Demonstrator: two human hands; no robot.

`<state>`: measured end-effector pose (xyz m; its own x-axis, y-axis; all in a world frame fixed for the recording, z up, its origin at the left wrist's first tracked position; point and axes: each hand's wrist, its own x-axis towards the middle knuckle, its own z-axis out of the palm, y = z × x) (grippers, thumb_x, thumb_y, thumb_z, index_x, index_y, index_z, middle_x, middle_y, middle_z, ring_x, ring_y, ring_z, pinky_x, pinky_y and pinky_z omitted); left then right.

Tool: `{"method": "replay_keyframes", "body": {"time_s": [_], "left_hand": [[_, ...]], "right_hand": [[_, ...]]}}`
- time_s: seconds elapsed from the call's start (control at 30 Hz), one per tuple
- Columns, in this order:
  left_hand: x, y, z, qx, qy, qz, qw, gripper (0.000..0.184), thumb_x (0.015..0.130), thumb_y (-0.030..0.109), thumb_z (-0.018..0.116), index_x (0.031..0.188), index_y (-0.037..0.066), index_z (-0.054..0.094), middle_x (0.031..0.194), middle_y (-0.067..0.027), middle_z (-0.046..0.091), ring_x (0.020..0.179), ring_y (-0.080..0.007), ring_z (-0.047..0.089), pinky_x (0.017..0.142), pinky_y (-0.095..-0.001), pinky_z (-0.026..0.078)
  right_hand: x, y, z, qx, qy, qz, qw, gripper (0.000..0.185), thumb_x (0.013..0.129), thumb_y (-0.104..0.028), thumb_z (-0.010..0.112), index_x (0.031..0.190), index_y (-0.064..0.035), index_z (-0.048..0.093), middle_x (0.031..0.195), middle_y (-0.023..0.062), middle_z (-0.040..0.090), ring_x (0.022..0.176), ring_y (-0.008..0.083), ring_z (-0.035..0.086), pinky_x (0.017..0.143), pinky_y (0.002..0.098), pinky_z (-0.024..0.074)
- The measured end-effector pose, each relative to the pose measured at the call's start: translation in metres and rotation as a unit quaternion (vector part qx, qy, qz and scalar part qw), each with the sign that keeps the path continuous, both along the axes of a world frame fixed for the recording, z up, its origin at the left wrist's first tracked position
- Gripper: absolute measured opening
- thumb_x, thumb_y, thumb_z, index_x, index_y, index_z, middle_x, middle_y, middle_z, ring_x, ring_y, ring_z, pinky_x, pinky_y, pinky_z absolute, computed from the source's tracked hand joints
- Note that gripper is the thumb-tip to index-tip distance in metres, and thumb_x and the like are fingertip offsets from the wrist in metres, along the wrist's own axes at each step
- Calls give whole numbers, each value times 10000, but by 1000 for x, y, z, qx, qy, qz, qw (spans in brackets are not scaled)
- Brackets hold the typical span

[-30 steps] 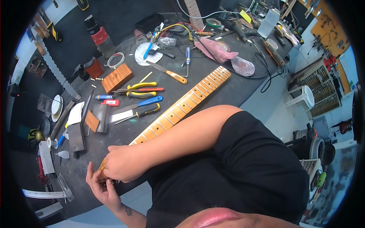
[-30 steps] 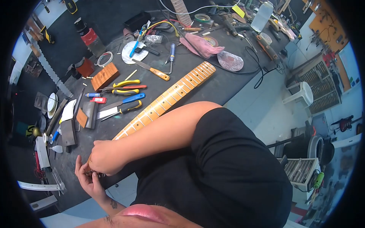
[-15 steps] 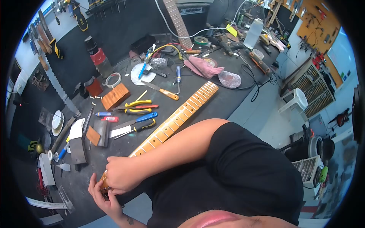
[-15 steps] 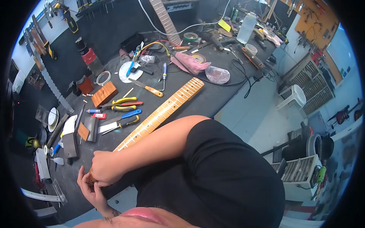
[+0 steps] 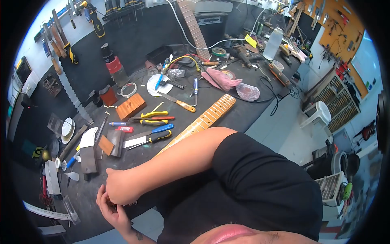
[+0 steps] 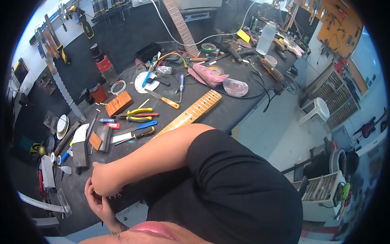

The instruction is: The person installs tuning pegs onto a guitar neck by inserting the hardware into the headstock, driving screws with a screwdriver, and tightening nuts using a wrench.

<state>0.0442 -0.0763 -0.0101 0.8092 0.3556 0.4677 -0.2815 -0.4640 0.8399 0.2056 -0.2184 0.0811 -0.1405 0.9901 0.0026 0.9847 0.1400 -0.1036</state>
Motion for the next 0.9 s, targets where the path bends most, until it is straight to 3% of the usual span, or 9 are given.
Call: {"method": "replay_keyframes", "body": {"time_s": [0.13, 0.33, 0.83, 0.9], "left_hand": [[-4, 6, -6, -22, 6, -1, 1000, 490, 1021, 71, 682, 1499, 5, 596, 1684, -196, 514, 1350, -245, 634, 1042, -347, 541], [-3, 6, -5, -18, -3, -9, 1000, 518, 1002, 63, 689, 1507, 7, 591, 1678, -205, 516, 1481, -307, 570, 1213, -432, 476], [-4, 4, -1, 14, -9, 7, 1000, 523, 1004, 97, 734, 1499, -3, 601, 1662, -205, 536, 1439, -298, 592, 1158, -409, 502], [-3, 4, -2, 6, -9, -6, 1000, 517, 1013, 48, 707, 1514, -3, 592, 1687, -184, 511, 1427, -256, 601, 1156, -386, 513]], "right_hand": [[5, -7, -9, 14, 64, 7, 998, 163, 875, -298, 853, 851, -145, 805, 796, 31, 785, 810, 290, 774, 927, 482, 472], [9, -5, -1, 4, 48, 3, 999, 193, 860, -308, 865, 885, -121, 825, 799, 53, 788, 829, 307, 781, 936, 489, 484], [12, -4, -17, 49, 96, 17, 994, 182, 837, -277, 825, 772, -116, 771, 734, 66, 757, 776, 318, 757, 854, 500, 485], [12, -1, -15, 38, 76, 11, 996, 177, 828, -271, 827, 785, -109, 772, 736, 69, 757, 780, 317, 763, 851, 498, 489]]}}
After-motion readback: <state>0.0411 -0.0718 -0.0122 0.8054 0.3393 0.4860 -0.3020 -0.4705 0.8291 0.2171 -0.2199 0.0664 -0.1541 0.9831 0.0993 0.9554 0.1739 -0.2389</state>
